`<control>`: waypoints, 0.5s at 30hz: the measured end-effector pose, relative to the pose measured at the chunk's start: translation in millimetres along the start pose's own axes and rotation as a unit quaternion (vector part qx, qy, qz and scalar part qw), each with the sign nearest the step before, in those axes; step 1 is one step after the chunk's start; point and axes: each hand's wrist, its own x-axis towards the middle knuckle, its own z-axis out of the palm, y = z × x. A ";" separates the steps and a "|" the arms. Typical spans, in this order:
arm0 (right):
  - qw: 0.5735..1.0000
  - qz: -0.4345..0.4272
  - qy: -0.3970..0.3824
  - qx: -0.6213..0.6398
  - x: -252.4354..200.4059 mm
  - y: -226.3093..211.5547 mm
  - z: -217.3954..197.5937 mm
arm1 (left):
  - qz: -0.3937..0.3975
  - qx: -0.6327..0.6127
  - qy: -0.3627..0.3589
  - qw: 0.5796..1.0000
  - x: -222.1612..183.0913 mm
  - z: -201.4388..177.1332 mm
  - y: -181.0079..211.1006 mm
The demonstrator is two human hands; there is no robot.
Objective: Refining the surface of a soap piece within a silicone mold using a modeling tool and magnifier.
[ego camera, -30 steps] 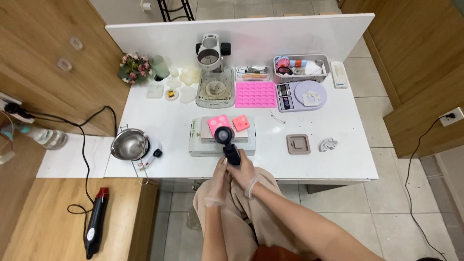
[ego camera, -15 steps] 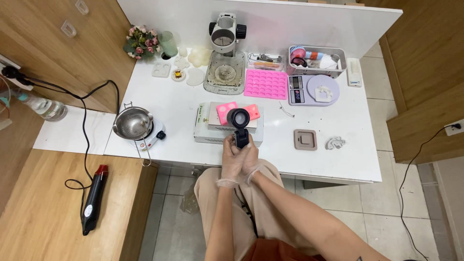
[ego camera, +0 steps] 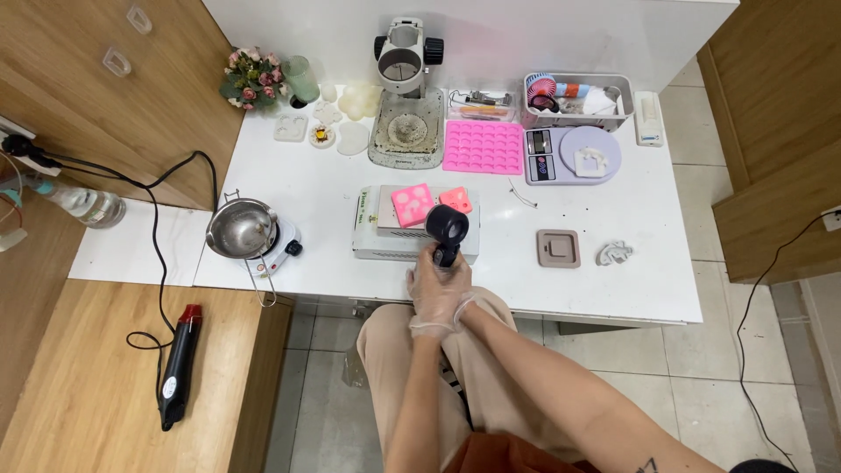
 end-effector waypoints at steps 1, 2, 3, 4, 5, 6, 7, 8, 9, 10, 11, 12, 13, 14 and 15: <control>1.000 0.000 0.001 0.002 -1.8 -15.0 9.0 | 0.001 0.002 -0.001 1.000 -2.6 5.6 7.4; 0.994 0.063 0.089 0.021 -2.4 -30.6 18.0 | -0.055 -0.045 0.024 0.997 -4.2 11.5 15.2; 0.976 0.126 0.174 0.040 -3.1 -46.4 27.0 | -0.110 -0.092 0.049 0.988 -6.1 17.3 23.1; 0.976 0.124 0.173 0.041 1.4 -43.9 20.3 | -0.107 -0.092 0.049 0.989 -4.7 19.3 25.0; 0.971 0.138 0.167 0.106 5.7 -41.4 13.3 | -0.133 -0.068 0.041 0.988 -3.4 21.6 26.8; 0.960 0.153 0.162 0.169 6.4 -38.4 5.1 | -0.162 -0.044 0.032 0.985 -5.6 24.1 28.3; 0.960 0.153 0.163 0.170 8.7 -29.3 -5.8 | -0.162 -0.043 0.031 0.985 -7.1 28.5 25.4; 0.936 0.178 0.150 0.266 10.3 -18.3 -12.7 | -0.143 -0.029 0.026 0.989 -8.1 29.8 21.0; 0.902 0.201 0.137 0.358 11.8 -7.3 -19.3 | -0.124 -0.014 0.021 0.992 -9.2 30.8 16.8; 0.901 0.201 0.135 0.361 11.3 10.7 -22.3 | -0.122 -0.011 0.023 0.992 -8.0 32.1 12.4; 0.954 0.113 0.159 0.229 10.9 28.5 -25.0 | -0.092 0.009 0.015 0.996 -6.6 33.4 8.3; 0.980 0.019 0.178 0.089 11.6 45.6 -28.4 | -0.061 0.028 0.005 0.998 -4.7 35.5 4.7; 0.980 0.018 0.178 0.092 14.5 49.1 -33.5 | -0.059 0.030 0.006 0.998 -2.3 33.5 3.4; 0.948 0.102 0.089 0.287 17.8 51.3 -42.1 | -0.075 0.027 0.022 0.997 -0.4 34.1 3.0; 0.866 0.179 -0.006 0.466 21.1 53.9 -50.8 | -0.090 0.024 0.037 0.995 1.5 34.9 2.2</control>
